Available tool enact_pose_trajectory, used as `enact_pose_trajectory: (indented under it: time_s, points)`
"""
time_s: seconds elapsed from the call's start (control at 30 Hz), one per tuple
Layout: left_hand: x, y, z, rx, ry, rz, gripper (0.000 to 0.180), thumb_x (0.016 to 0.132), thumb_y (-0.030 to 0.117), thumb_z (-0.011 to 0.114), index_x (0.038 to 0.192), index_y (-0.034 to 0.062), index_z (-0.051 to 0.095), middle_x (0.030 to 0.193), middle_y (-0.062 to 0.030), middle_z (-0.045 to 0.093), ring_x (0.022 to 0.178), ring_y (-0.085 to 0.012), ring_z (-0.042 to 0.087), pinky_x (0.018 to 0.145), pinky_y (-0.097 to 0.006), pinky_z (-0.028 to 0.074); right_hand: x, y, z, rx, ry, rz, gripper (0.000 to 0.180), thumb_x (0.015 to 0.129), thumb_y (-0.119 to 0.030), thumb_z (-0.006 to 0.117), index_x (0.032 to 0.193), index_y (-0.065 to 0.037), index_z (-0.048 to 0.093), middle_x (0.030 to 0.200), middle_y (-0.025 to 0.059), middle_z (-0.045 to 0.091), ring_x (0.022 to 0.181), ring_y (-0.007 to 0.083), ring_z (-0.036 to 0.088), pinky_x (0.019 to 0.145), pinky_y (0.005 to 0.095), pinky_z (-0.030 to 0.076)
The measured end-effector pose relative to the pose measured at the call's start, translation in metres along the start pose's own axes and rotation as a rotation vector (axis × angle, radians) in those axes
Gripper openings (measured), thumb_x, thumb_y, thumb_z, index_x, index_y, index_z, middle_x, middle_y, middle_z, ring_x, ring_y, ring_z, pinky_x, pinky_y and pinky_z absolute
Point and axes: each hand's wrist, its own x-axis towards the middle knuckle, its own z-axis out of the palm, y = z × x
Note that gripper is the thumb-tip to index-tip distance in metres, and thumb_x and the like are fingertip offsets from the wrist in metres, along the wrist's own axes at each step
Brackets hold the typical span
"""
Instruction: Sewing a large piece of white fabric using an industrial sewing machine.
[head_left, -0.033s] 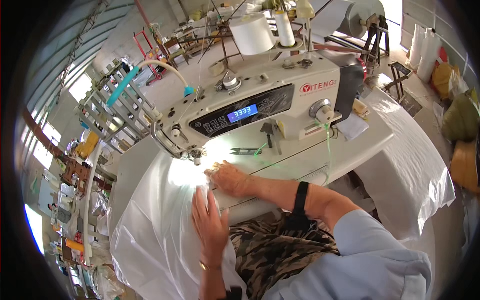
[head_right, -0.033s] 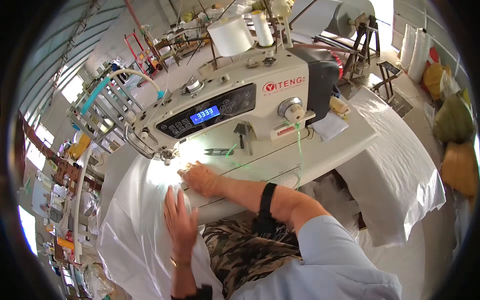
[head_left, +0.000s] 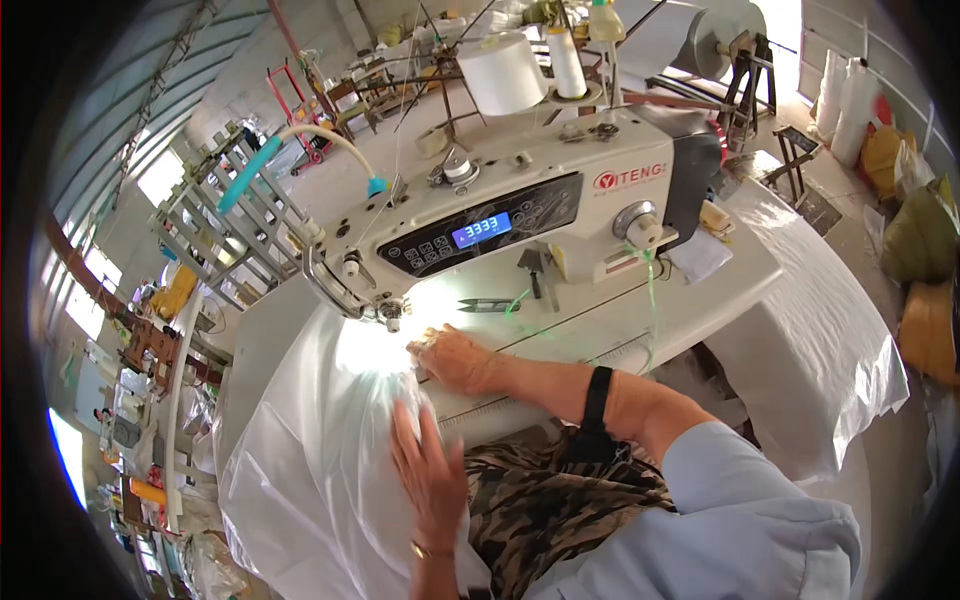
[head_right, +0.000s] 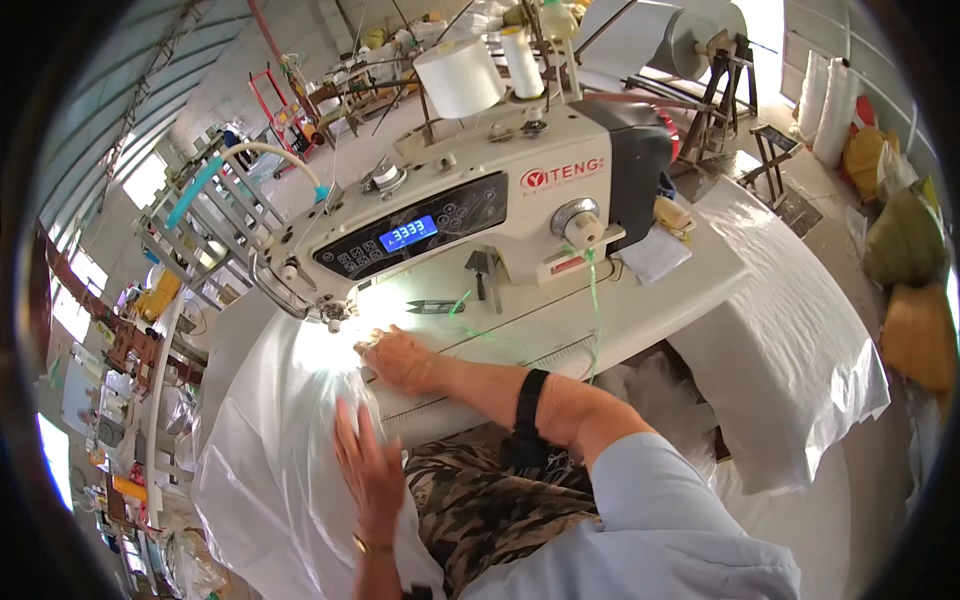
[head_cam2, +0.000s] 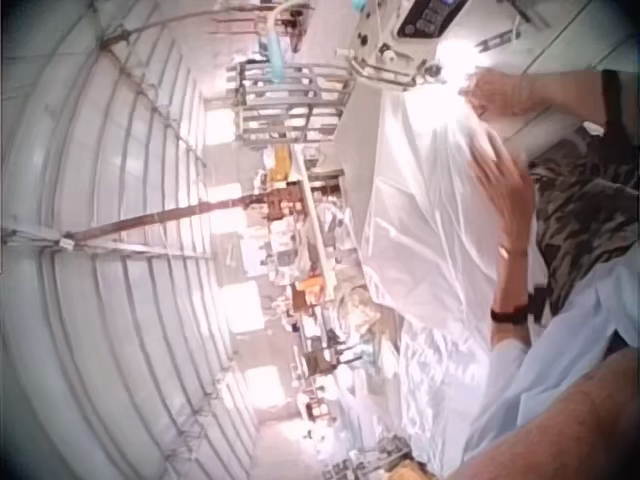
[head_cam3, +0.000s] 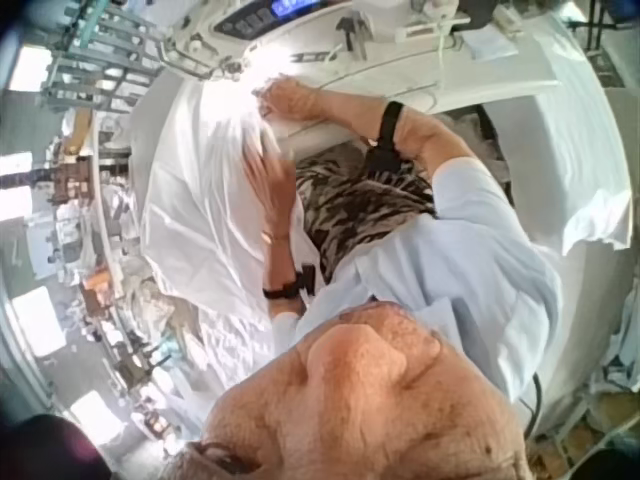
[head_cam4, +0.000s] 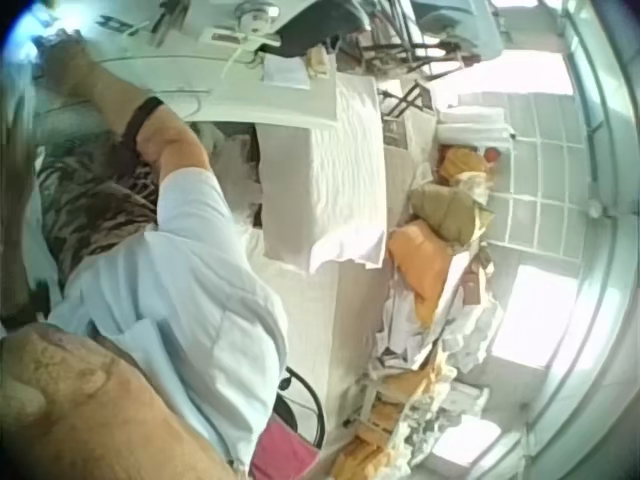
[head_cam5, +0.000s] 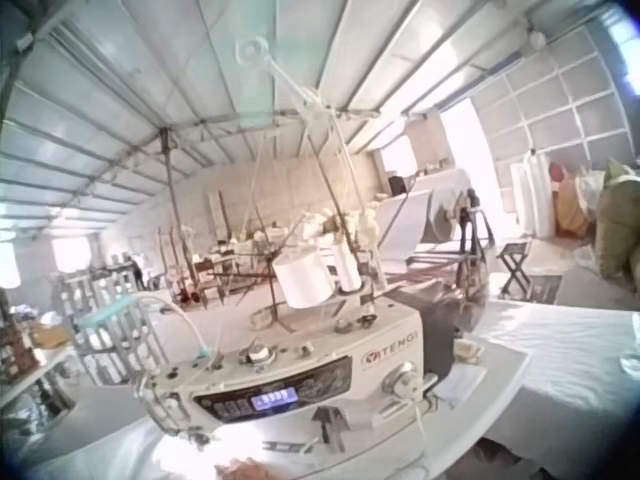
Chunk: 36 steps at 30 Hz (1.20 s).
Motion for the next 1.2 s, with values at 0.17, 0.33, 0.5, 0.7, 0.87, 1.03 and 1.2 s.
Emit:
enact_pose_trajectory:
  time_s: [0.17,0.33,0.5,0.7,0.87,1.03,1.2]
  points:
    - [-0.167,0.028,-0.007,-0.372,-0.195,-0.228,0.053,0.096,0.025,0.048,0.139,-0.0046,0.036,0.146,-0.0286,0.031,0.132,-0.0466,0.034,0.108,-0.054,0.027,-0.007,-0.022,-0.008,0.17,-0.06,0.041,0.047,0.088,-0.017,0.053,0.131,0.001,0.046,0.114,0.0197,0.062,0.116,0.0318,0.054,0.102,0.0476,0.039]
    - [-0.391,0.013,0.006,-0.249,-0.419,-0.844,0.068,0.095,0.038,0.053,0.147,0.0024,0.027,0.151,-0.0254,0.023,0.14,-0.0423,0.019,0.114,-0.048,0.02,-0.062,-0.09,-0.019,0.354,0.216,-0.043,0.039,0.09,-0.013,0.054,0.127,-0.001,0.048,0.106,0.0186,0.062,0.098,0.0358,0.06,0.093,0.0428,0.046]
    - [-0.401,0.007,-0.013,-0.014,-0.352,-1.01,0.068,0.094,0.045,0.052,0.144,0.0024,0.034,0.148,-0.0236,0.033,0.137,-0.0407,0.03,0.112,-0.048,0.027,-0.146,-0.118,0.015,0.571,0.334,-0.03,0.035,0.088,-0.016,0.063,0.117,0.0,0.049,0.099,0.0171,0.06,0.094,0.0372,0.059,0.088,0.042,0.047]
    - [-0.341,-0.038,-0.087,0.174,-0.237,-1.075,0.072,0.091,0.051,0.052,0.143,0.0032,0.037,0.147,-0.0205,0.037,0.135,-0.0387,0.034,0.111,-0.05,0.026,-0.135,-0.13,0.074,1.346,0.055,0.504,0.054,0.085,-0.026,0.069,0.125,0.003,0.048,0.114,0.0178,0.06,0.109,0.0261,0.057,0.093,0.0361,0.045]
    - [-0.204,-0.202,-0.211,0.322,-0.186,-1.136,0.076,0.089,0.056,0.052,0.142,0.0039,0.039,0.146,-0.0178,0.04,0.133,-0.0371,0.037,0.11,-0.052,0.026,-0.118,-0.131,0.131,1.127,0.185,0.56,0.041,0.087,-0.023,0.064,0.117,0.003,0.056,0.097,0.0174,0.065,0.082,0.0204,0.061,0.076,0.0344,0.049]
    - [-0.138,-0.218,-0.208,0.432,-0.242,-1.118,0.08,0.087,0.061,0.052,0.142,0.0046,0.041,0.145,-0.0152,0.043,0.132,-0.0354,0.04,0.11,-0.054,0.025,-0.143,-0.129,0.054,1.084,-0.045,0.479,0.022,0.094,-0.018,0.06,0.101,0.002,0.065,0.075,-0.0001,0.06,0.069,0.0059,0.049,0.062,0.0253,0.043]
    - [-0.283,-0.278,-0.077,0.089,-0.9,-1.26,0.089,0.083,0.07,0.05,0.141,0.0033,0.041,0.141,-0.0167,0.047,0.133,-0.0328,0.04,0.11,-0.04,0.029,-0.152,-0.149,-0.031,1.24,-0.095,0.286,0.029,0.095,-0.018,0.06,0.077,0.004,0.056,0.062,-0.0013,0.046,0.063,0.0046,0.039,0.055,0.0265,0.037]
